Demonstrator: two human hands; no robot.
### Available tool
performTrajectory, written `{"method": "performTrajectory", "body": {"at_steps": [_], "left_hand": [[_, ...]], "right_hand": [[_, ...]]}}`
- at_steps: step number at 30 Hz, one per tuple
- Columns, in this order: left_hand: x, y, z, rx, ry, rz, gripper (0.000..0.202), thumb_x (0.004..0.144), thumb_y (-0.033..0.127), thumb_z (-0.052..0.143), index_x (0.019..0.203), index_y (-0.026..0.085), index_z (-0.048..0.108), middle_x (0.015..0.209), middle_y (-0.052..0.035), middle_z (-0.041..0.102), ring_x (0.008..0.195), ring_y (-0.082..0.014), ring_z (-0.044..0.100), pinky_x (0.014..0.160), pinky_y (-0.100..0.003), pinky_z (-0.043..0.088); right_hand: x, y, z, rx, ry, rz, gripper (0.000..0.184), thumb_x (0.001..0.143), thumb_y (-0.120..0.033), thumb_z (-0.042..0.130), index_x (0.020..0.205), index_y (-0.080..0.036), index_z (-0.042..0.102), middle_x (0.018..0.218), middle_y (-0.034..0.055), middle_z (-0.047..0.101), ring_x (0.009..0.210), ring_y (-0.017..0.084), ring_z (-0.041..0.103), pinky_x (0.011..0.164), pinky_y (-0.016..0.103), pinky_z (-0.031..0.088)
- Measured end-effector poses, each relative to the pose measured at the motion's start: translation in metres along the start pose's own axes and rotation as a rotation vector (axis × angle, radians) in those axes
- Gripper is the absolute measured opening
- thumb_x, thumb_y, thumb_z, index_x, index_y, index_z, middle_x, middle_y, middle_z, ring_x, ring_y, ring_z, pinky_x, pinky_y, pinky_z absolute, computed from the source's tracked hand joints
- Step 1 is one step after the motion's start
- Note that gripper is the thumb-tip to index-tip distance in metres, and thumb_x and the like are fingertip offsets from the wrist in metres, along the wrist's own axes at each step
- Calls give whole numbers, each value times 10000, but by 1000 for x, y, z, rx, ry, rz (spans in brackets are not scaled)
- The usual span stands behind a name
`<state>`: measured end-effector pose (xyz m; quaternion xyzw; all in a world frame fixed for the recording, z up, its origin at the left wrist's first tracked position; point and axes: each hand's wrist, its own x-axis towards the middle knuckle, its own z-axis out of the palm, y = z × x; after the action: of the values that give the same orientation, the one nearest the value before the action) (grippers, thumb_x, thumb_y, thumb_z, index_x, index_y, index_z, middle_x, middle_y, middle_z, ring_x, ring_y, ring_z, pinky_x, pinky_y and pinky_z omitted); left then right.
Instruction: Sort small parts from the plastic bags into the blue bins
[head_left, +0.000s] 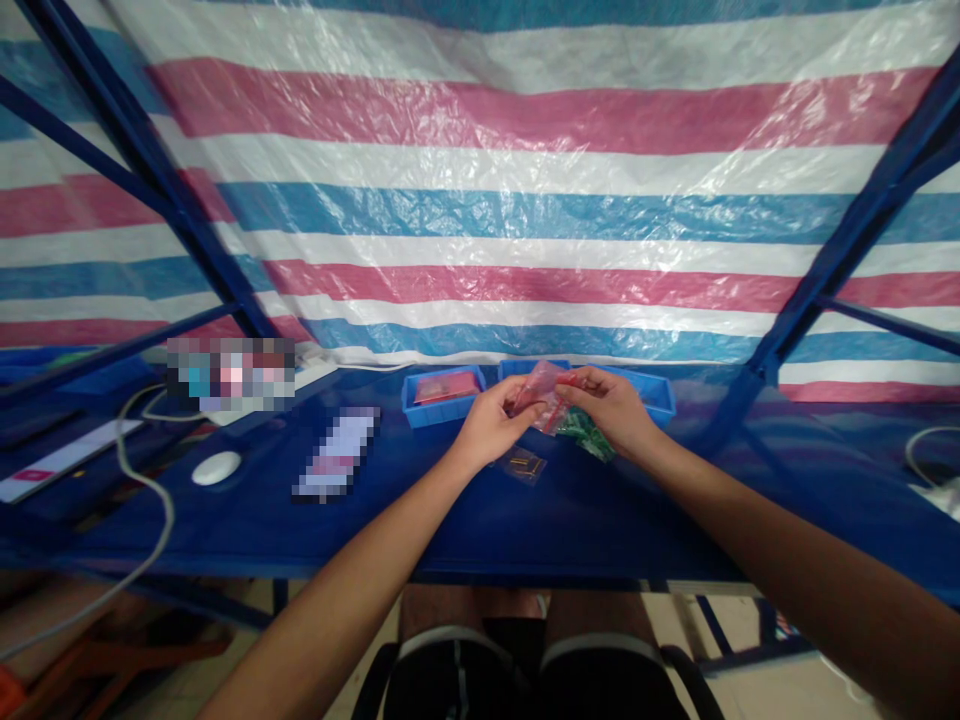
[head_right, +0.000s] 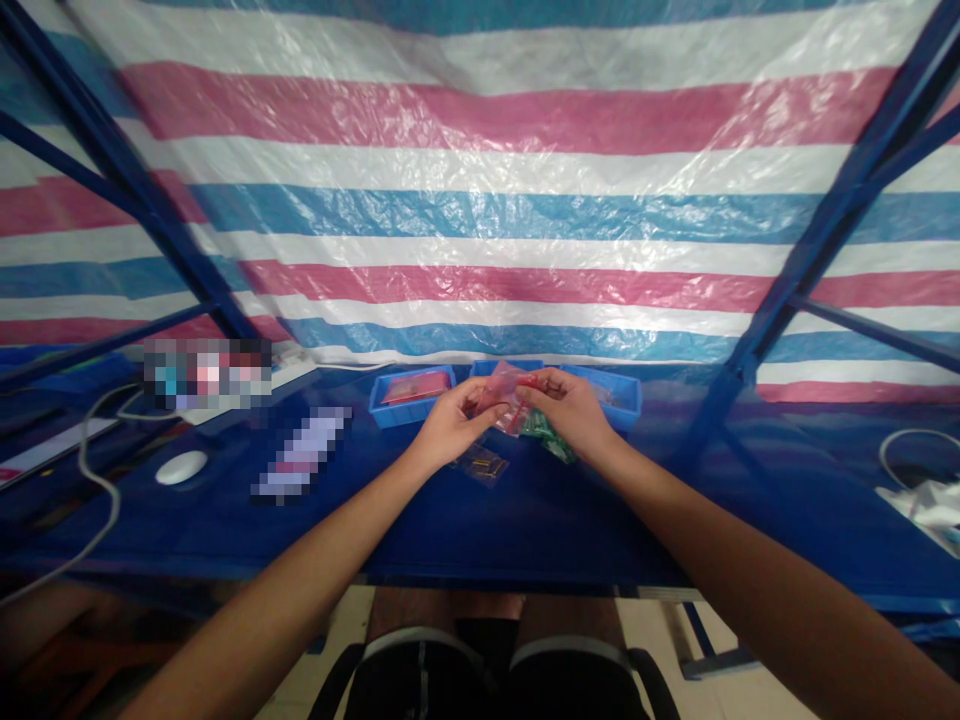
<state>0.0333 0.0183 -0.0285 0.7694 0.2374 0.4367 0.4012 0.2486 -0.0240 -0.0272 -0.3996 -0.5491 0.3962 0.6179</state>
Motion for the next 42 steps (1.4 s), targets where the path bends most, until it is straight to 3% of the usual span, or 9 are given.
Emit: {"method": "performTrajectory", "body": {"at_steps": [4, 9, 14, 23, 27, 33, 36, 38, 42], "left_hand": [[-1, 3, -1, 107, 38, 49, 398, 946, 332, 765, 1319, 211, 697, 1218, -89, 769, 1107, -246, 739, 946, -357, 593], [-4, 16, -4, 385, 158, 209, 500, 922, 290, 781, 1406, 234, 666, 1345, -135, 661, 1112, -245, 688, 804, -323, 600], [-4, 19, -5, 456, 121, 311, 471, 995, 225, 685, 1463, 258, 643, 1436, -113, 677, 1302, -265, 663, 1087, -428, 572], [-3, 14, -6, 326, 234, 181, 348, 1015, 275, 686, 1361, 245, 714, 1258, -65, 789, 1081, -211, 754, 957, -346, 597], [-1, 15, -9, 324, 257, 215, 312, 1010, 247, 673, 1319, 230, 718, 1237, -76, 777, 1128, -223, 724, 1004, -375, 570], [0, 7, -14, 420, 256, 124, 385, 967, 326, 732, 1339, 230, 704, 1176, -95, 718, 1015, -221, 698, 829, -336, 583], [-2, 6, -12, 190, 166, -63, 548, 1070, 433, 567, 1580, 244, 503, 971, -51, 754, 699, -154, 689, 696, -304, 569], [-2, 8, -9, -71, 32, -170, 646, 1102, 535, 461, 1677, 265, 346, 1009, -72, 786, 661, -151, 724, 629, -279, 560], [0, 13, -2, -342, -92, -260, 756, 1030, 752, 452, 1525, 194, 577, 1215, -176, 788, 890, -228, 811, 721, -299, 626]], "right_hand": [[0, 1, -1, -46, 15, -17, 325, 806, -478, 896, 1012, -246, 800, 976, 34, 820, 875, 223, 747, 862, 381, 599], [-5, -7, -2, -419, -37, -213, 252, 930, -443, 771, 1083, -249, 820, 977, 56, 788, 841, 234, 716, 770, 381, 566], [-11, -13, 4, -631, -121, -345, 232, 988, -418, 697, 1106, -260, 818, 915, 59, 740, 767, 225, 664, 700, 377, 537], [-9, -6, 3, -619, -163, -201, 327, 883, -450, 822, 1143, -261, 765, 1046, 42, 808, 847, 247, 702, 796, 404, 568], [-8, -10, 0, -620, -121, -270, 184, 940, -391, 739, 1038, -241, 784, 970, 51, 789, 827, 237, 684, 766, 385, 542], [-7, -17, -2, -675, -25, -401, 157, 958, -313, 696, 1049, -245, 805, 949, 60, 731, 830, 235, 657, 760, 384, 538], [-6, -17, -4, -691, 4, -445, 186, 936, -242, 677, 1067, -255, 809, 986, 70, 717, 881, 254, 676, 808, 413, 569], [-6, -16, -5, -693, -17, -449, 228, 929, -218, 669, 1096, -270, 815, 1007, 73, 711, 911, 263, 686, 828, 429, 585], [-5, -11, -7, -731, -72, -468, 287, 918, -170, 656, 1111, -294, 828, 1040, 77, 706, 992, 279, 691, 882, 457, 591]]}}
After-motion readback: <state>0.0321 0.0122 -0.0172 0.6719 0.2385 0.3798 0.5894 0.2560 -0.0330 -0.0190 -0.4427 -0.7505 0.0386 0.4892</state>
